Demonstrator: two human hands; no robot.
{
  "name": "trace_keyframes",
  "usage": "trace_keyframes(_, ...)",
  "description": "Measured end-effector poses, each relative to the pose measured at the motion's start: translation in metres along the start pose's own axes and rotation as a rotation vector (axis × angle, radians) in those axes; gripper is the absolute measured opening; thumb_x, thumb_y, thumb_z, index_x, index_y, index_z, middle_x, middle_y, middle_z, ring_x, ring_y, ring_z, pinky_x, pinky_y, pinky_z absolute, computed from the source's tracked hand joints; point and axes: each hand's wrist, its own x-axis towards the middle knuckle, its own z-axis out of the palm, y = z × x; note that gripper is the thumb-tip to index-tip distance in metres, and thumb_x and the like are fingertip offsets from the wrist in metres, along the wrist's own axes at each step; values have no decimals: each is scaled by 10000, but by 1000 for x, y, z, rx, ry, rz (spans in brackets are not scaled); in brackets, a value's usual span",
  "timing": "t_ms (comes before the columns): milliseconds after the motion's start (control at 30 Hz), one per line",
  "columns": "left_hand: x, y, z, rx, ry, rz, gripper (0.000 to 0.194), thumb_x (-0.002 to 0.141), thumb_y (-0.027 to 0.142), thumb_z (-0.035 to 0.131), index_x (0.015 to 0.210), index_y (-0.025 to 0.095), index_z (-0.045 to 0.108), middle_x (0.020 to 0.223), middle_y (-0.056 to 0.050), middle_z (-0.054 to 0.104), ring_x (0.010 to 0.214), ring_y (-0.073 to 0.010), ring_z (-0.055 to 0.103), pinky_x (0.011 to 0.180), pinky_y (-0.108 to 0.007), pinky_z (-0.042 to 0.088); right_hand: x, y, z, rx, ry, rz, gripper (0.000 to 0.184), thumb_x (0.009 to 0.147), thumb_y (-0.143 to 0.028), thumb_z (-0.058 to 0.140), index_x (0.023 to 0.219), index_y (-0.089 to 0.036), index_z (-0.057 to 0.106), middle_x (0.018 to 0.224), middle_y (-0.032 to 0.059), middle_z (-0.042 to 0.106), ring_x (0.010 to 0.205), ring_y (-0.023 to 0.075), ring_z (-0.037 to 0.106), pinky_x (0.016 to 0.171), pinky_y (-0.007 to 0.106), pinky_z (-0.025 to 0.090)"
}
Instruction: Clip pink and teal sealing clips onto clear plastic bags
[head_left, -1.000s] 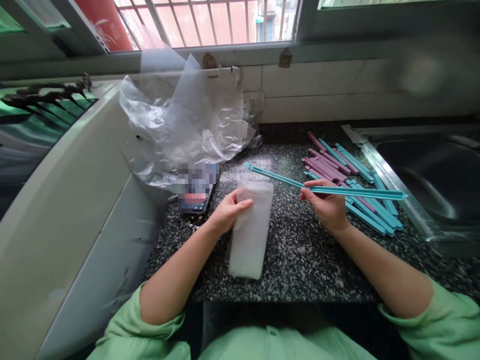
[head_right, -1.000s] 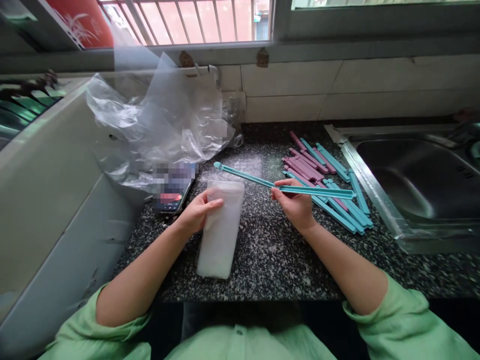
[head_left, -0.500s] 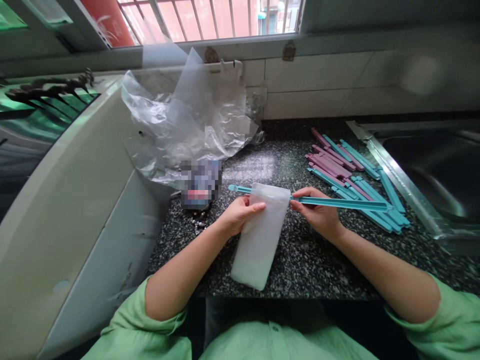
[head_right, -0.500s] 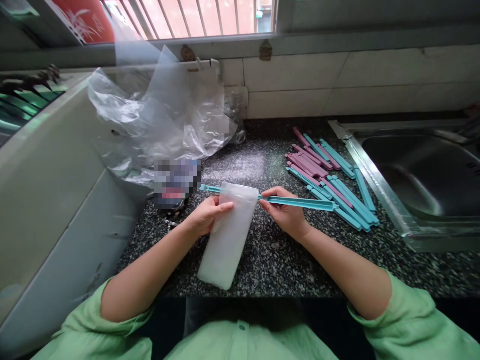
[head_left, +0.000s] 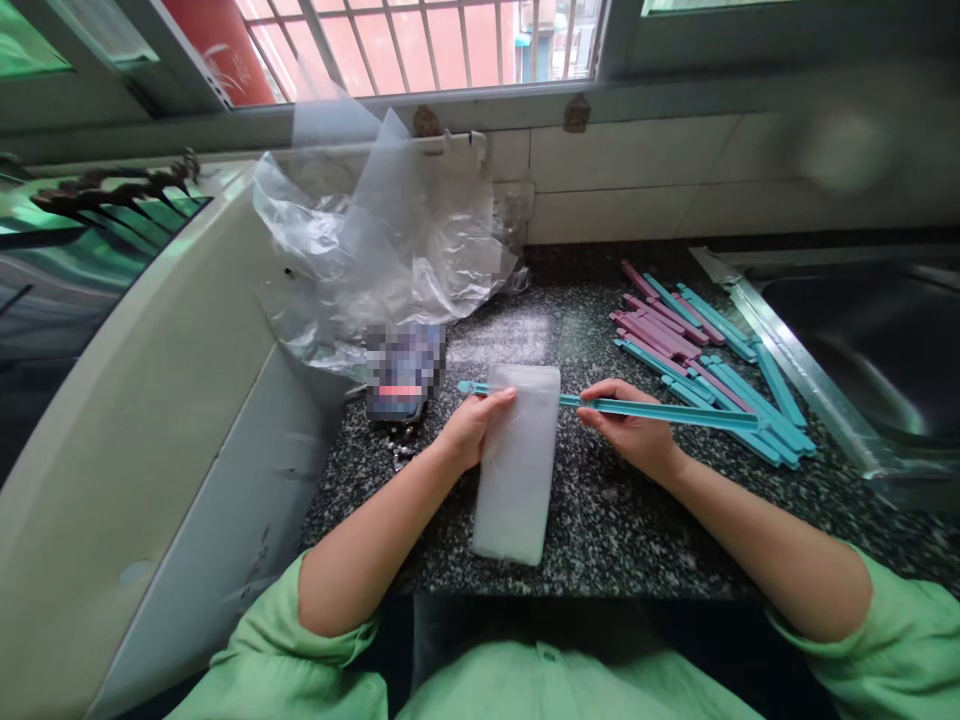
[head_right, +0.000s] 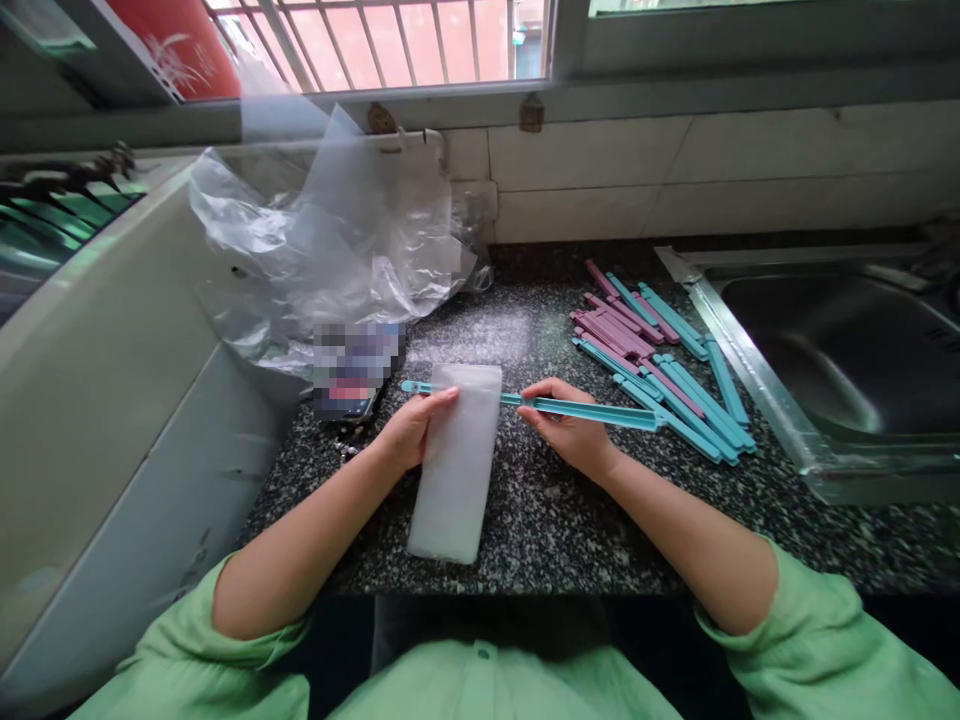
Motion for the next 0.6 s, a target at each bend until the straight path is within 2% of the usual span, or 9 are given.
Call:
trace_keyframes(167, -1, 1, 2, -32, 41, 10, 178, 556, 258, 711, 640, 133, 615, 509, 2, 608, 437, -117, 538, 450, -231, 416, -1, 4, 2, 166, 24, 40, 204, 728, -348, 662, 855, -205, 592, 768, 15, 637, 657, 127, 621, 612, 256, 558)
trace_keyframes(333, -2, 2, 2, -13, 44, 35, 203, 534, 270, 725, 639, 128, 626, 510, -2, 610, 447, -118, 537, 475, -242, 413, -2, 5, 2, 183, 72, 56, 217, 706, -313, 691, 864, -204, 588, 793, 13, 646, 691, 126, 638, 659, 256, 572)
trace_keyframes(467, -2, 2, 1, -8, 43, 69, 235, 501, 277, 744, 639, 127, 628, 517, 0, 610, 454, -116, 532, 480, -242, 408, -2, 0, 1, 135, 114, -1, 184, 713, -297, 686, 832, -198, 587, 786, 21, 646, 688, 133, 633, 636, 258, 571)
trace_keyframes(600, -2, 0, 1, -2, 43, 81, 258, 490, 285, 753, 652, 129, 626, 530, 3, 609, 466, -116, 534, 490, -245, 410, -1, 0, -1, 72, 105, -104, 107, 738, -269, 660, 795, -195, 608, 821, 45, 649, 783, 161, 628, 679, 282, 563)
